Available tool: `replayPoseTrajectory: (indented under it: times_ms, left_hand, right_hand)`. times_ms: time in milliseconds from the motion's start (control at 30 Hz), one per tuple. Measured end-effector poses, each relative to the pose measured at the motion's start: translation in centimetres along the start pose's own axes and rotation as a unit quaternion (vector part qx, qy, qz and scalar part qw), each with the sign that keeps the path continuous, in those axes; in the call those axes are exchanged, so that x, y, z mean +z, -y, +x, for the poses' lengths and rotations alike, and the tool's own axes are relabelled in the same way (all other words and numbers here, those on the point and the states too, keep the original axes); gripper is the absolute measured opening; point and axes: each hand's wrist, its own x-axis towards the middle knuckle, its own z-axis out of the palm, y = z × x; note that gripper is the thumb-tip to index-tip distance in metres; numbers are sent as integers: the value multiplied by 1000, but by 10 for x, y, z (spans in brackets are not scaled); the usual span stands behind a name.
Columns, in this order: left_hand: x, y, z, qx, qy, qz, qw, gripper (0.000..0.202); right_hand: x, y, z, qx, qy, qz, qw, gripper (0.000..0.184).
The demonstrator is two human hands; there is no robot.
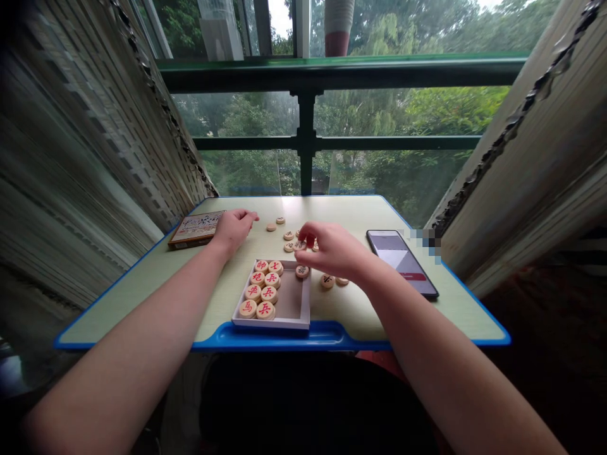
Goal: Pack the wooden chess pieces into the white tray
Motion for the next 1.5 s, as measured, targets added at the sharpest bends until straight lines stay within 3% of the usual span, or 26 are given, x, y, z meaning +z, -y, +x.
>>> replayPoseTrajectory:
  times_ms: [33, 100, 200, 300, 400, 667, 833, 967, 1233, 1500]
  left_hand:
    - [0, -9, -5, 45, 10, 5, 999, 26]
    - [0, -29, -20, 158, 98, 24, 982, 23]
    - [5, -55, -46, 317, 245, 97, 911, 19]
    - [10, -63, -64, 381, 318, 169, 851, 12]
    - [11, -60, -68, 408, 333, 216, 822, 13]
    - [13, -60, -68, 455, 317, 283, 783, 13]
    - [17, -55, -66, 436, 335, 267, 791, 13]
    - [16, -54, -63, 415, 318, 257, 813, 18]
    - [12, -52, -60, 389, 345, 226, 824, 21]
    - [13, -52, -62, 385, 352, 213, 826, 15]
  right_hand:
    - [-1, -1, 1, 24, -39, 8, 999, 13]
    - [0, -4, 4, 69, -110, 9, 992, 15]
    - [6, -11, 8, 110, -167, 10, 980, 15]
    - [11, -16, 10, 137, -185, 14, 973, 15]
    - [14, -17, 11, 142, -173, 11, 975, 15]
    - [12, -13, 10, 128, -156, 6, 979, 20]
    - [9, -11, 9, 122, -169, 3, 978, 23]
    - [7, -10, 9, 140, -150, -5, 979, 24]
    - [0, -18, 9, 144, -114, -3, 983, 23]
    - [-6, -21, 8, 118, -151, 25, 981, 25]
